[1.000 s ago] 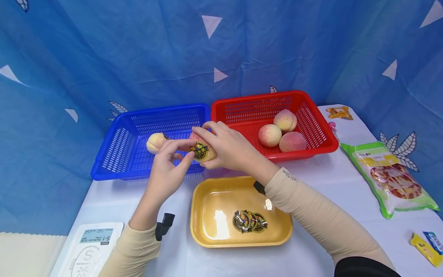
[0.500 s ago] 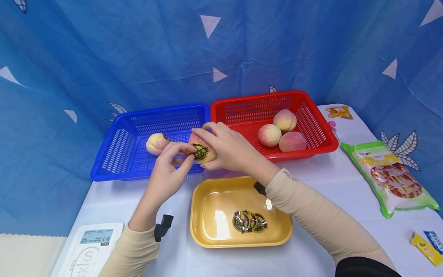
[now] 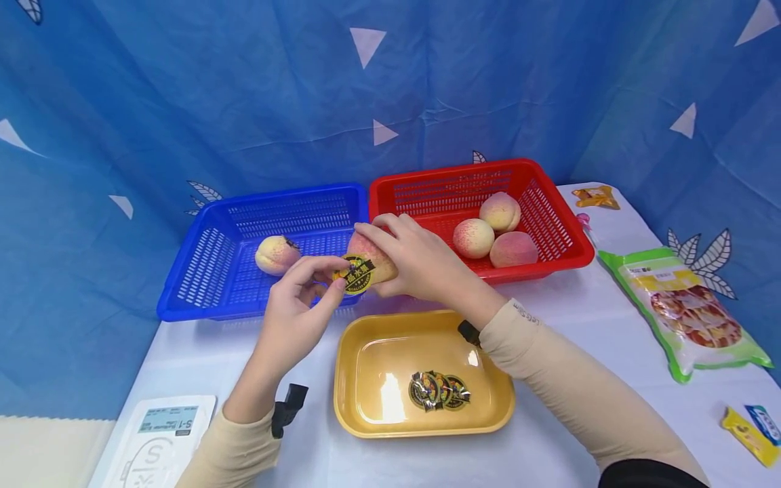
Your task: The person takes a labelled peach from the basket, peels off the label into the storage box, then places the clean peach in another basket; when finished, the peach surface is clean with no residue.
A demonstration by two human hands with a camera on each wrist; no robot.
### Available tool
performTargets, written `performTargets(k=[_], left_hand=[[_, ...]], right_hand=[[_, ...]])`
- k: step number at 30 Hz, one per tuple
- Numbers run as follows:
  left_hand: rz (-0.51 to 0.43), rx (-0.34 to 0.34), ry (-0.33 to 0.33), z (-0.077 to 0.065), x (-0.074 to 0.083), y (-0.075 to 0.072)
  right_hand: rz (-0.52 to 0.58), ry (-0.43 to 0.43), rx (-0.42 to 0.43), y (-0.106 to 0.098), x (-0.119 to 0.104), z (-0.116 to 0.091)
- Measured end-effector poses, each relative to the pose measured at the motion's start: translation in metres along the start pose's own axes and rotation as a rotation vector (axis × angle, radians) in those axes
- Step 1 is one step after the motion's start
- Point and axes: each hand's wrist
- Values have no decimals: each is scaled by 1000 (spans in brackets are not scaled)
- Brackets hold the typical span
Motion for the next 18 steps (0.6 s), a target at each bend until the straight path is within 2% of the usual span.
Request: performTargets(k=[4, 9, 14, 18], left_hand=[[-15, -56, -22, -10, 1, 1], [54, -192, -38, -26, -8, 8], [138, -416, -78, -41, -21, 22], [206, -601, -55, -49, -28, 36]], right_hand=[[14, 59, 20, -8, 6, -7], [7, 134, 68, -17, 16, -17], [30, 194, 99, -24, 28, -28], [56, 231, 111, -27, 37, -36]])
Point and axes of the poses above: each hand's wrist, its own z-axis towards the middle knuckle, its own y-axis out of the palm, x = y × z, and after that the axes turned 6 degrees about x, right-handed
